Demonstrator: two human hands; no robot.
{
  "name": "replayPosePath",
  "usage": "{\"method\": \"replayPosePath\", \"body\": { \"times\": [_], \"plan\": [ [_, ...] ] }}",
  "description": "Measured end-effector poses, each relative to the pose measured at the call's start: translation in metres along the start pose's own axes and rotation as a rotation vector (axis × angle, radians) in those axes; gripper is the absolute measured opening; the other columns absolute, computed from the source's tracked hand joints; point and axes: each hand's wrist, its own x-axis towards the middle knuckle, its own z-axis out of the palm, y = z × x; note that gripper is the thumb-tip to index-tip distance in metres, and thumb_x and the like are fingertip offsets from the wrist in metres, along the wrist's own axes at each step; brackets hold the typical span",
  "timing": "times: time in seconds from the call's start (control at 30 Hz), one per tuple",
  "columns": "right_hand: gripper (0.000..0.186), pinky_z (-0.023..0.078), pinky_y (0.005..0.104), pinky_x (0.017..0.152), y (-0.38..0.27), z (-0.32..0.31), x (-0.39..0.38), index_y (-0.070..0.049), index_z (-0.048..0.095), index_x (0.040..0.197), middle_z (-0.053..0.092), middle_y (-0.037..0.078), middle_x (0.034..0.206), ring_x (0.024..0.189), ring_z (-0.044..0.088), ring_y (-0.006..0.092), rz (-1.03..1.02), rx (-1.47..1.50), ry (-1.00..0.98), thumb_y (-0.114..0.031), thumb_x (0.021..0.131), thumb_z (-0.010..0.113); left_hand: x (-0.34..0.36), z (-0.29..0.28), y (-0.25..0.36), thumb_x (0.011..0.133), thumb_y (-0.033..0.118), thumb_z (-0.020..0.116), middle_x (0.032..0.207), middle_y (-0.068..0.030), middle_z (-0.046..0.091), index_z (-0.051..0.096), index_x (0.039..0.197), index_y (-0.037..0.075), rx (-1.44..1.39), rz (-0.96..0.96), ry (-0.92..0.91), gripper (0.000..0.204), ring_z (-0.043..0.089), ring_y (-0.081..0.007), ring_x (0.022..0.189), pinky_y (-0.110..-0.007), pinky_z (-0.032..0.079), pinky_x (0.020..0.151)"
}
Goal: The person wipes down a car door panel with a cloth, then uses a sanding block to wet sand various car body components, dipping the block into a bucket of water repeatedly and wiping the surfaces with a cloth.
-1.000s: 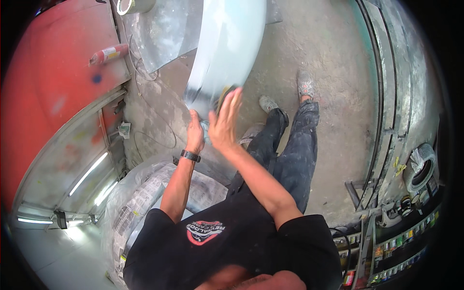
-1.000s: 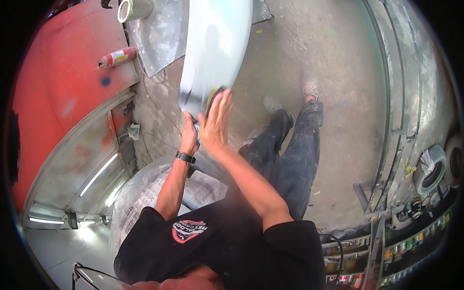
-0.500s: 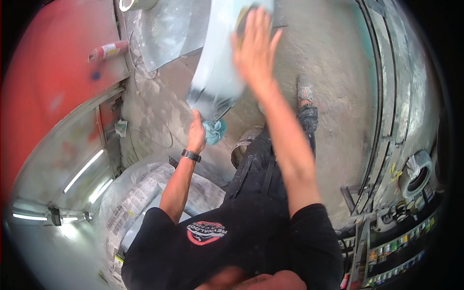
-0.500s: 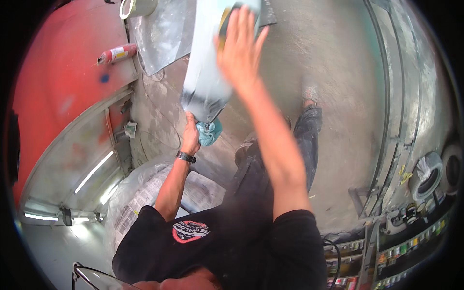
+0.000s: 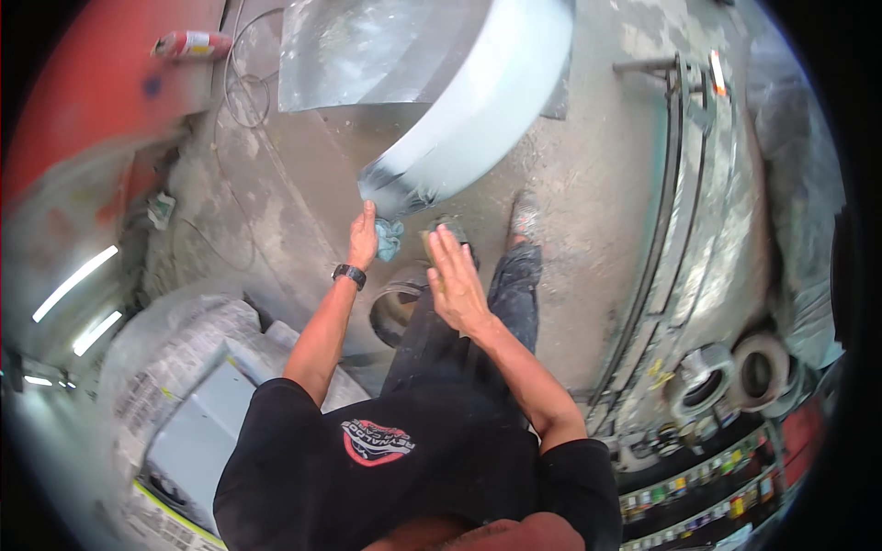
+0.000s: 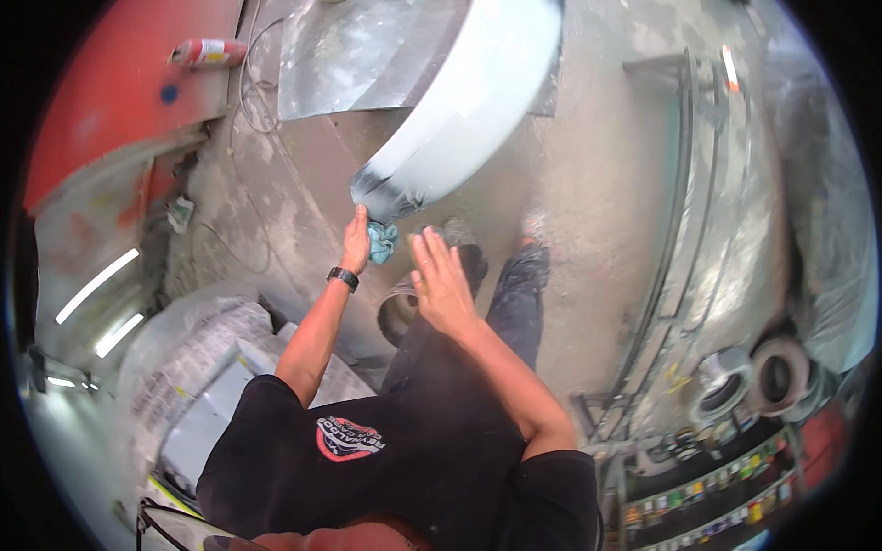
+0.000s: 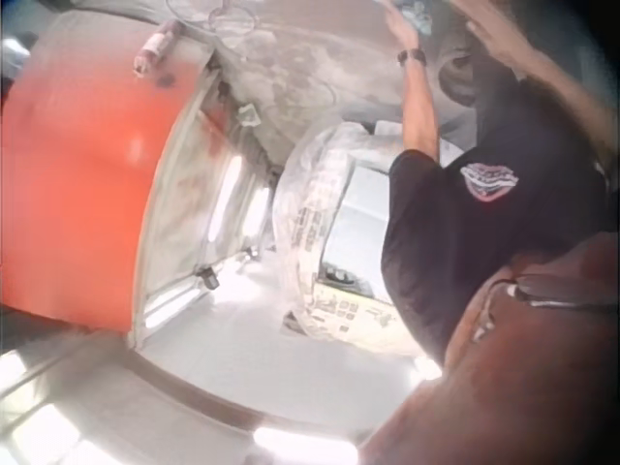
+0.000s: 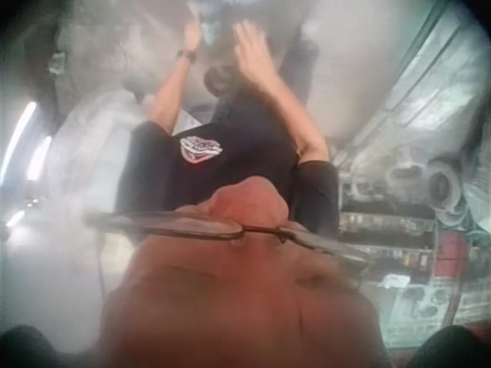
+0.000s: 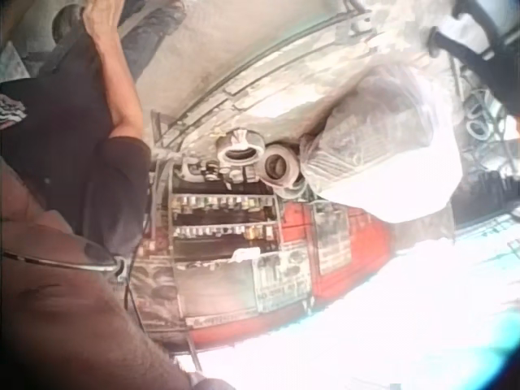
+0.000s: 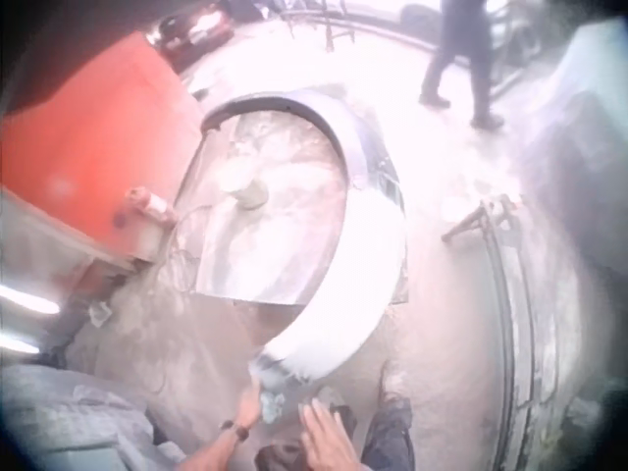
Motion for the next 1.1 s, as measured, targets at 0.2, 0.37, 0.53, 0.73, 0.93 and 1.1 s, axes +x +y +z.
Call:
{"method": "replayPosePath", "body": {
  "times": [0.2,0.37,0.53,0.73,0.93,1.1],
  "plan": [
    [0.055,0.029,0.0567,0.117,0.037,-0.046,0.019,-0.005,0.037,0.153,0.038,0.020,0.156,0.144,0.036,0.0380,-0.129,-0.216,-0.275,-0.016,0.101,0.051,-0.050,0.001,-0.085,0.099,0.051,0.059,0.106,-0.0085,0.069,0.065,0.112,0.000,-0.487,-0.064,0.222,0.053,0.067,-0.0137,0.095,-0.031,0.055,0.084],
    [0.048,0.036,0.0532,0.113,0.081,0.013,-0.002,-0.005,0.041,0.150,0.046,0.024,0.148,0.137,0.045,0.0411,-0.036,-0.255,-0.663,-0.022,0.105,0.045,-0.166,0.001,-0.192,0.093,0.028,0.074,0.110,-0.0074,0.071,0.064,0.120,0.002,-0.852,-0.433,0.083,0.039,0.068,-0.0154,0.098,-0.032,0.056,0.087],
    [0.047,0.044,0.0459,0.108,0.122,0.109,-0.047,-0.003,0.045,0.146,0.053,0.026,0.141,0.129,0.052,0.0436,-0.064,-0.205,-0.979,-0.024,0.104,0.047,-0.288,0.058,-0.318,0.093,0.013,0.067,0.101,-0.0054,0.072,0.071,0.113,0.002,-0.674,-0.673,0.189,0.023,0.068,-0.0146,0.095,-0.031,0.055,0.085],
    [0.047,0.042,0.0494,0.110,0.138,0.261,-0.120,-0.002,0.046,0.144,0.051,0.027,0.142,0.130,0.050,0.0445,-0.166,-0.229,-1.178,-0.024,0.102,0.046,-0.385,0.130,-0.405,0.098,0.010,0.055,0.103,-0.0084,0.071,0.066,0.120,0.001,-0.943,-0.556,0.536,0.027,0.067,-0.0160,0.094,-0.030,0.054,0.087],
    [0.051,0.042,0.0540,0.107,0.251,0.429,-0.134,-0.001,0.042,0.146,0.052,0.027,0.138,0.126,0.052,0.0445,-0.206,-0.494,-0.894,-0.020,0.099,0.049,-0.405,0.180,-0.442,0.100,0.015,0.054,0.109,-0.0087,0.068,0.061,0.127,0.002,-1.382,-0.646,0.505,0.030,0.065,-0.0152,0.101,-0.031,0.053,0.091],
    [0.043,0.049,0.0466,0.095,0.312,0.543,-0.106,-0.002,0.047,0.136,0.053,0.029,0.127,0.121,0.052,0.0444,-0.055,-0.639,-0.712,-0.021,0.097,0.055,-0.436,0.174,-0.476,0.099,0.014,0.056,0.092,-0.0073,0.070,0.067,0.116,0.002,-1.009,-0.638,0.684,0.024,0.064,-0.0137,0.088,-0.029,0.050,0.083]
  ]
}}
